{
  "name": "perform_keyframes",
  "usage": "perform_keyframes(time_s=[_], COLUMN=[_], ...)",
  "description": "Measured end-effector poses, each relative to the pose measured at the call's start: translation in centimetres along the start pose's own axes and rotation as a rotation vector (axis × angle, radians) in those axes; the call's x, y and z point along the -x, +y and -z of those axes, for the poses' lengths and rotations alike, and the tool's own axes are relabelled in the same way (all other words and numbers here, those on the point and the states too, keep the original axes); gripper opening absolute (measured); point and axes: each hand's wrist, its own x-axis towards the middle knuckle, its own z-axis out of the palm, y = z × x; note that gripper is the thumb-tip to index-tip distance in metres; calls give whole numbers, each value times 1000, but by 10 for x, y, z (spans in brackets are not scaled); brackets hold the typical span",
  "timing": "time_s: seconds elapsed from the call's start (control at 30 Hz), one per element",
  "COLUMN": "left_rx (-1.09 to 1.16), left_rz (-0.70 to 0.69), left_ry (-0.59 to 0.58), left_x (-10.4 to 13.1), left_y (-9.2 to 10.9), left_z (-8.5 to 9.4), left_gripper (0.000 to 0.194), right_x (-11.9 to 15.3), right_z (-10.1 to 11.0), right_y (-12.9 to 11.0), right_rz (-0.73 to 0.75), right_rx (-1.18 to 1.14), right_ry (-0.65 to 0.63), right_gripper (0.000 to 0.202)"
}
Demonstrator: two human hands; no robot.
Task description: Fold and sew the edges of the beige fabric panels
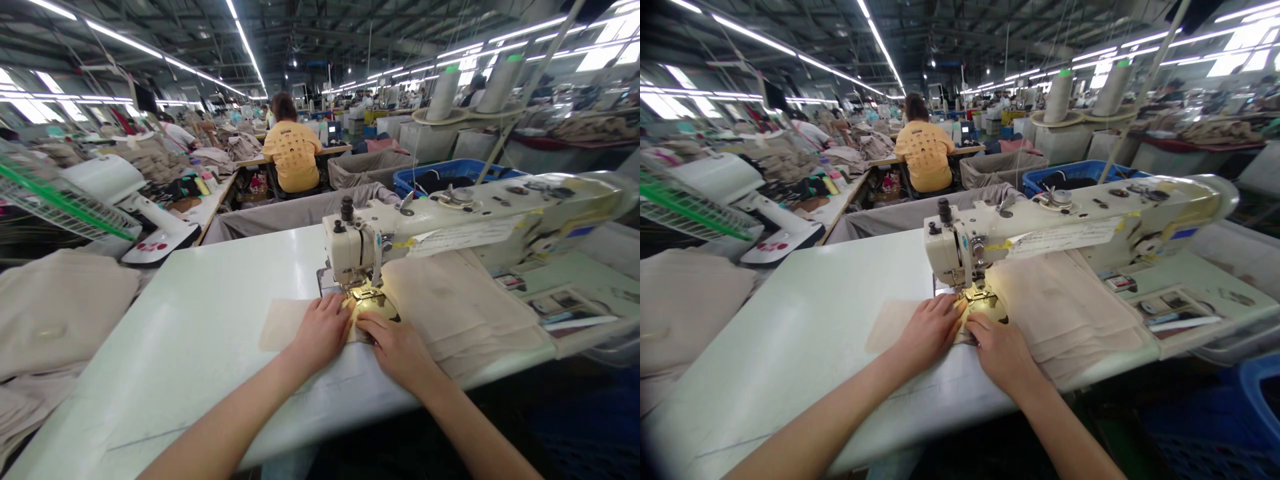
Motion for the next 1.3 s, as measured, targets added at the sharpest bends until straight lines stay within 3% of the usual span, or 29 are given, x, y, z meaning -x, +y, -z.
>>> perform_keyframes(time_s=[0.17, 0.37, 0.47, 0.57, 0.9, 1.3], left_rx=[-16, 13, 56, 82, 88, 159], left_rz=[-24, -152, -194, -191, -177, -143], left_ry=[-6, -46, 12, 62, 39, 148], left_x=[2, 26, 30, 22, -13, -10], left_y=[0, 15, 13, 4, -28, -36], left_z=[2, 2, 0, -2, 5, -6], left_gripper=[32, 25, 26, 24, 26, 30], right_x=[0, 16, 18, 9, -29, -9], right_z=[3, -3, -6, -4, 9, 0], right_y=[-3, -1, 1, 1, 1, -4], right_rz=[7, 34, 27, 22, -15, -73], right_rx=[32, 68, 71, 64, 135, 125], right_ry=[-13, -48, -48, -44, -46, -28], right_gripper=[53, 61, 62, 58, 43, 50])
